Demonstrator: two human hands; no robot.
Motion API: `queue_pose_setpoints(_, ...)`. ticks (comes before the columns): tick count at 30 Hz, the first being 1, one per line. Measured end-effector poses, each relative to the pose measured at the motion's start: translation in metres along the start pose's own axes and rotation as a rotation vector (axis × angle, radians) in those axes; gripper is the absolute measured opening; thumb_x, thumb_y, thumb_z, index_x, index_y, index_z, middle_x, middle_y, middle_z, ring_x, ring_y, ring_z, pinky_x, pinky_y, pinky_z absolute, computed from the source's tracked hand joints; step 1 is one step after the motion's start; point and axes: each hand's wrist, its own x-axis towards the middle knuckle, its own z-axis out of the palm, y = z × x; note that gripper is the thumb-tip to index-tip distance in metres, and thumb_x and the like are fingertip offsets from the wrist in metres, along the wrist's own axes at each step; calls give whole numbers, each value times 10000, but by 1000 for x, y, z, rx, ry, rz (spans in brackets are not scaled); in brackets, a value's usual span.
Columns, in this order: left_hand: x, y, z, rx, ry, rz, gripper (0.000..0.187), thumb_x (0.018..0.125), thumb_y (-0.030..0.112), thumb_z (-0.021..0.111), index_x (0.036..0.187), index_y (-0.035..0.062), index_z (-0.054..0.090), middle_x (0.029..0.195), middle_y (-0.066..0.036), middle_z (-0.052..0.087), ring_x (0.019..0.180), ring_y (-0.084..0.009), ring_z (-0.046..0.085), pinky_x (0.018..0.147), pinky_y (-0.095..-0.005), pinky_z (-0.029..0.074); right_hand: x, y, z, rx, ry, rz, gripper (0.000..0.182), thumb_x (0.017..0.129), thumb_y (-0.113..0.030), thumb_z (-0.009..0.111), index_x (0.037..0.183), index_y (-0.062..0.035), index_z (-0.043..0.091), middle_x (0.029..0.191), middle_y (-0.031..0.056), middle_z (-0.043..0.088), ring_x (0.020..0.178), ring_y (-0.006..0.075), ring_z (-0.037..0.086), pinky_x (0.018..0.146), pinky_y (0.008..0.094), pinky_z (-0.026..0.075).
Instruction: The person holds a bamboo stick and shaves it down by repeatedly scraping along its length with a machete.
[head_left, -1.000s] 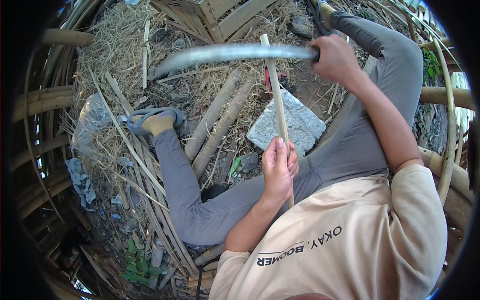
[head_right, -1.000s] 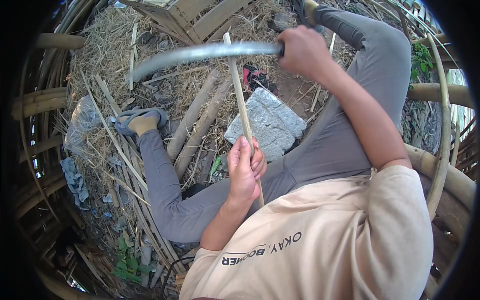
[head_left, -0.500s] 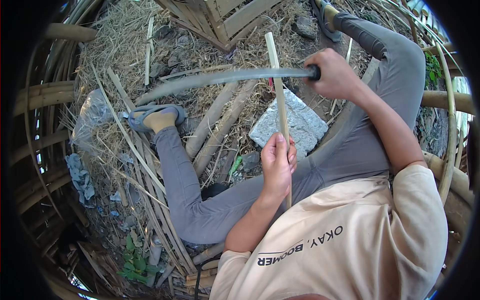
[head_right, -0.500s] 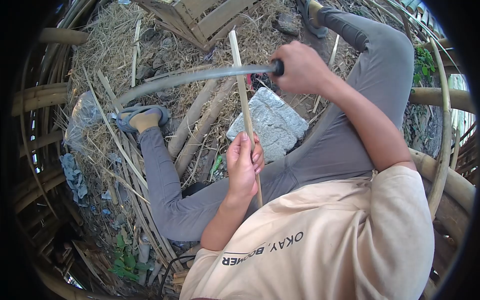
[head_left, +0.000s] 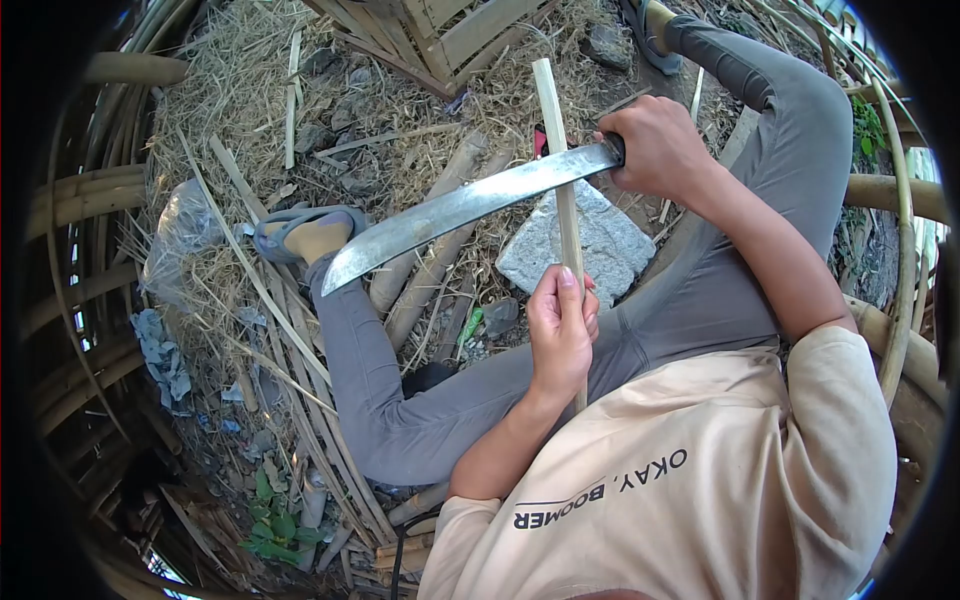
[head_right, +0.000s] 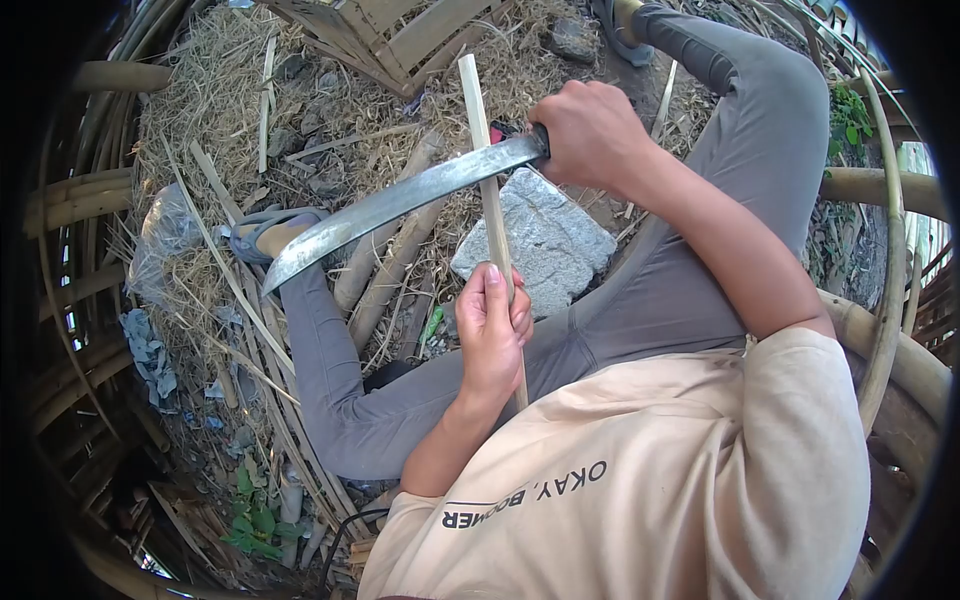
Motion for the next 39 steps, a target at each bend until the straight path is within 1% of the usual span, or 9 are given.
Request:
queue_pose_setpoints(5, -2, 3, -1, -19, 13, 4, 298, 1072, 319, 392, 915, 84, 486, 577, 63, 361, 461, -6, 277, 406, -190, 232, 8, 13, -6, -31, 21, 82, 196, 657, -161, 681, 825, -70, 725, 714, 171, 655, 745, 372, 647, 723, 466, 510)
queue_pose_setpoints(8, -6, 1, 0, 10, 16, 5, 296, 1071, 311, 397, 911, 80, 492, 575, 62, 367, 462, -5, 282, 404, -189, 240, 16, 46, -4, -153, 280, 162, 261, 687, -219, 684, 897, -82, 758, 738, 184, 682, 750, 366, 683, 753, 451, 553)
queue_pose_setpoints(12, -10, 8, 3, 14, -4, 36, 295, 1070, 302, 401, 919, 69, 499, 587, 59, 378, 466, -9, 289, 403, -187, 251, 15, 68, -24, -149, 420, 204, 271, 748, -259, 678, 909, -53, 747, 750, 172, 688, 744, 357, 684, 751, 434, 553)
queue_pose_setpoints(16, -1, -1, 0, 45, 49, 47, 289, 1070, 288, 399, 944, 54, 510, 609, 52, 398, 470, -14, 302, 406, -187, 265, 7, 43, -26, 93, 230, 192, 256, 723, -221, 677, 895, -42, 735, 698, 186, 650, 733, 363, 669, 734, 464, 526)
queue_pose_setpoints(20, 0, -2, 0, 78, 54, 51, 283, 1072, 272, 395, 958, 44, 519, 623, 46, 415, 474, -16, 317, 411, -189, 275, 2, 13, -12, 57, 164, -10, 214, 636, -163, 667, 802, -40, 720, 727, 173, 660, 784, 364, 652, 755, 461, 522)
queue_pose_setpoints(23, 0, -1, 1, 85, 64, 48, 281, 1072, 267, 394, 956, 46, 524, 618, 47, 415, 480, -12, 323, 412, -189, 272, -1, 3, -10, 32, 4, -40, 223, 628, -170, 664, 803, -46, 725, 751, 180, 665, 825, 362, 646, 780, 447, 523)
queue_pose_setpoints(27, 1, -11, -4, 142, 63, 100, 282, 1072, 270, 395, 943, 54, 521, 609, 52, 407, 485, -10, 323, 415, -187, 264, 0, -1, -4, -23, -76, 6, 219, 610, -177, 672, 766, -30, 716, 718, 203, 654, 775, 385, 659, 735, 465, 534)
queue_pose_setpoints(36, -4, -7, 0, 133, 65, 94, 286, 1072, 280, 396, 929, 61, 512, 606, 59, 389, 491, -6, 307, 417, -190, 242, 5, 10, 0, -76, 54, 69, 246, 589, -175, 694, 792, -38, 723, 735, 210, 661, 750, 390, 668, 722, 464, 541)
queue_pose_setpoints(39, -4, -6, 1, 137, 70, 99, 286, 1072, 280, 397, 926, 61, 510, 605, 58, 388, 491, -6, 308, 417, -190, 240, 6, 20, 1, -81, 99, 89, 215, 702, -200, 687, 864, -68, 737, 759, 199, 654, 798, 383, 632, 751, 481, 491)
